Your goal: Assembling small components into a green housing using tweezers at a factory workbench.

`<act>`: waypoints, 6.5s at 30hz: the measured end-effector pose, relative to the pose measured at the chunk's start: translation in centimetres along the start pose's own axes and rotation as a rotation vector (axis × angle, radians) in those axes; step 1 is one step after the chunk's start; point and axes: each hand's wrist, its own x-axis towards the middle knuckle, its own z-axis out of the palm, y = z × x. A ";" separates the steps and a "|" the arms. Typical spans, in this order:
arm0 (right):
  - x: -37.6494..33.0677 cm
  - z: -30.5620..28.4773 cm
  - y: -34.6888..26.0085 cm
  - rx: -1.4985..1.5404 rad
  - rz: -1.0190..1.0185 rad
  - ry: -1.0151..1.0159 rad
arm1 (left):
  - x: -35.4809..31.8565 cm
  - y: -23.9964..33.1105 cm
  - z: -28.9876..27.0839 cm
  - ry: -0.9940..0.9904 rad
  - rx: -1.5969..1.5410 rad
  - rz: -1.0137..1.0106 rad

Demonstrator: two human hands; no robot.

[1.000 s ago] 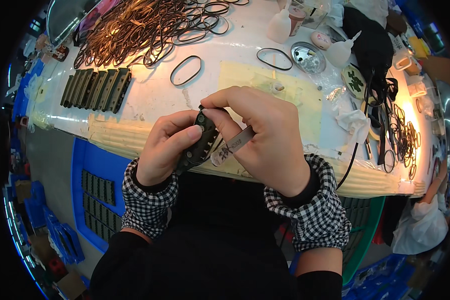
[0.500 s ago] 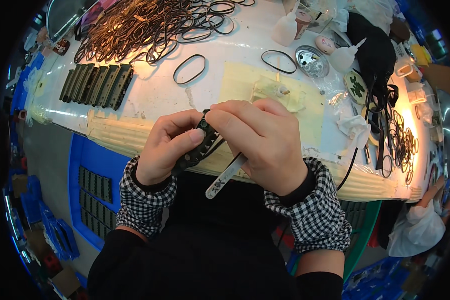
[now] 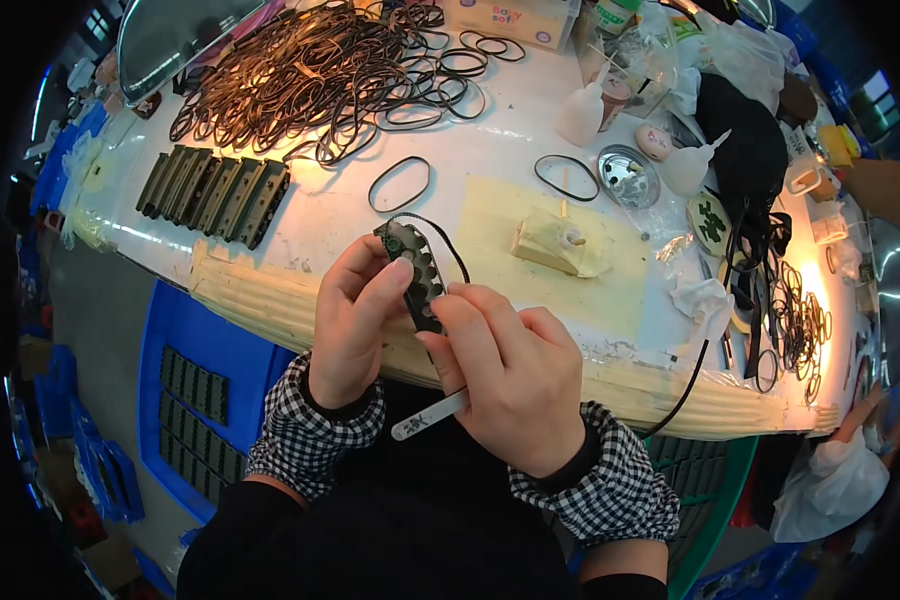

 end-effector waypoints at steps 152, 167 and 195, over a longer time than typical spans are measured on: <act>1.0 0.1 2.0 0.327 0.106 -0.003 | 0.1 0.4 -1.6 -0.400 0.046 -0.163; 1.3 -0.7 2.4 0.282 0.055 -0.040 | 0.3 0.2 -1.7 -0.393 0.177 -0.123; 0.8 -0.5 2.8 0.327 0.060 -0.054 | 0.2 -0.4 -1.8 -0.453 0.154 -0.059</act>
